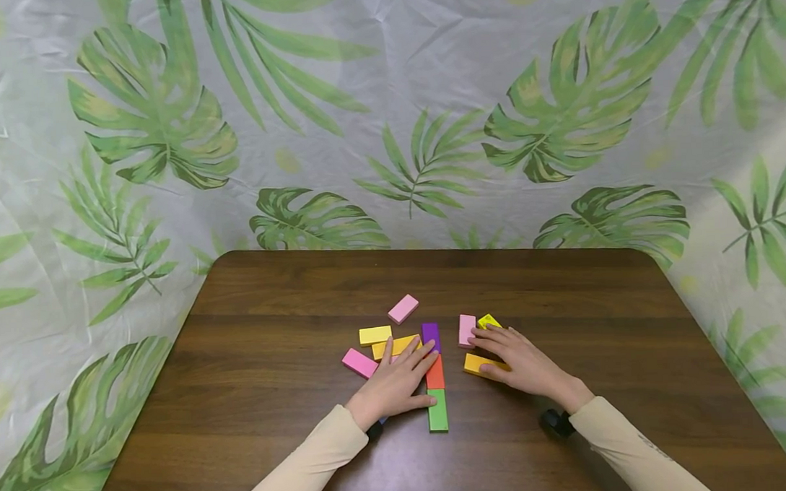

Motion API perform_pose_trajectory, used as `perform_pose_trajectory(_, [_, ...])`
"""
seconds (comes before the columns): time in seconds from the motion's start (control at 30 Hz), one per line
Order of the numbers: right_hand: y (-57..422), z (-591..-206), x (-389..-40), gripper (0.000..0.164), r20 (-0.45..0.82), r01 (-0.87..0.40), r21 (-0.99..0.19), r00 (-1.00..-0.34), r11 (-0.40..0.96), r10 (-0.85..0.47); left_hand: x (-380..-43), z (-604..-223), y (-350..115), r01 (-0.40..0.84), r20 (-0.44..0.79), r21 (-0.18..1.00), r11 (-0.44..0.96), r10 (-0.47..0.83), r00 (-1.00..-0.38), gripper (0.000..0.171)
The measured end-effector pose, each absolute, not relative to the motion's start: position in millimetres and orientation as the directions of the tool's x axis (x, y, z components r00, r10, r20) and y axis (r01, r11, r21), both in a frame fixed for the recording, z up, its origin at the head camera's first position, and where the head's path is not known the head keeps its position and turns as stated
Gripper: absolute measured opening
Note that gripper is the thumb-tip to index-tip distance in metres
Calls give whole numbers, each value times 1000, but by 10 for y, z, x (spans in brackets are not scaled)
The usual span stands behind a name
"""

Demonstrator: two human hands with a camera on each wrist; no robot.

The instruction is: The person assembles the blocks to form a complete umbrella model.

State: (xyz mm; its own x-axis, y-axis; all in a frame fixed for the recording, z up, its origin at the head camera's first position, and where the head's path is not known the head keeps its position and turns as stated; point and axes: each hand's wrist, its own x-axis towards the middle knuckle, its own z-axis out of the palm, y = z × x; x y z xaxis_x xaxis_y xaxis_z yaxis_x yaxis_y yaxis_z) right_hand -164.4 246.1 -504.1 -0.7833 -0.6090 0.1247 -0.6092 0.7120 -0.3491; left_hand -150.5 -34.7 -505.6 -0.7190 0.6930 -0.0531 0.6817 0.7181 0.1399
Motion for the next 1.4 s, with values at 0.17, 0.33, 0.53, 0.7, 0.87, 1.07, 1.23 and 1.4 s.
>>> perform_pose_trajectory(0.17, [2573,-5031,-1653,52,123,-596,-354,-793,721,-596,-1499,-5045,-344,679,-48,150,719,691,-721,80])
perform_pose_trajectory(0.33, [2689,-5019,-1657,51,93,-561,-340,-819,755,-566,-1495,-5025,-339,680,-45,144,719,692,-721,79])
perform_pose_trajectory(0.53, [2765,-4993,-1629,50,84,-517,-364,-847,775,-525,-1491,-5024,-334,677,-47,150,721,689,-723,78])
perform_pose_trajectory(0.7, [2699,-4982,-1605,46,145,-576,-344,-813,742,-564,-1487,-5020,-335,670,-51,161,724,684,-727,79])
perform_pose_trajectory(0.87, [2573,-4982,-1555,47,153,-609,-349,-787,712,-598,-1487,-5016,-338,667,-54,169,726,682,-729,78])
perform_pose_trajectory(1.07, [2464,-5016,-1499,46,107,-588,-390,-794,709,-599,-1483,-5016,-337,666,-58,175,726,682,-729,78])
perform_pose_trajectory(1.23, [2419,-5048,-1472,45,101,-580,-397,-798,711,-594,-1485,-5033,-335,665,-55,176,725,682,-729,78])
perform_pose_trajectory(1.4, [2408,-5056,-1464,46,90,-568,-392,-807,724,-584,-1490,-5045,-335,664,-53,175,727,680,-731,79])
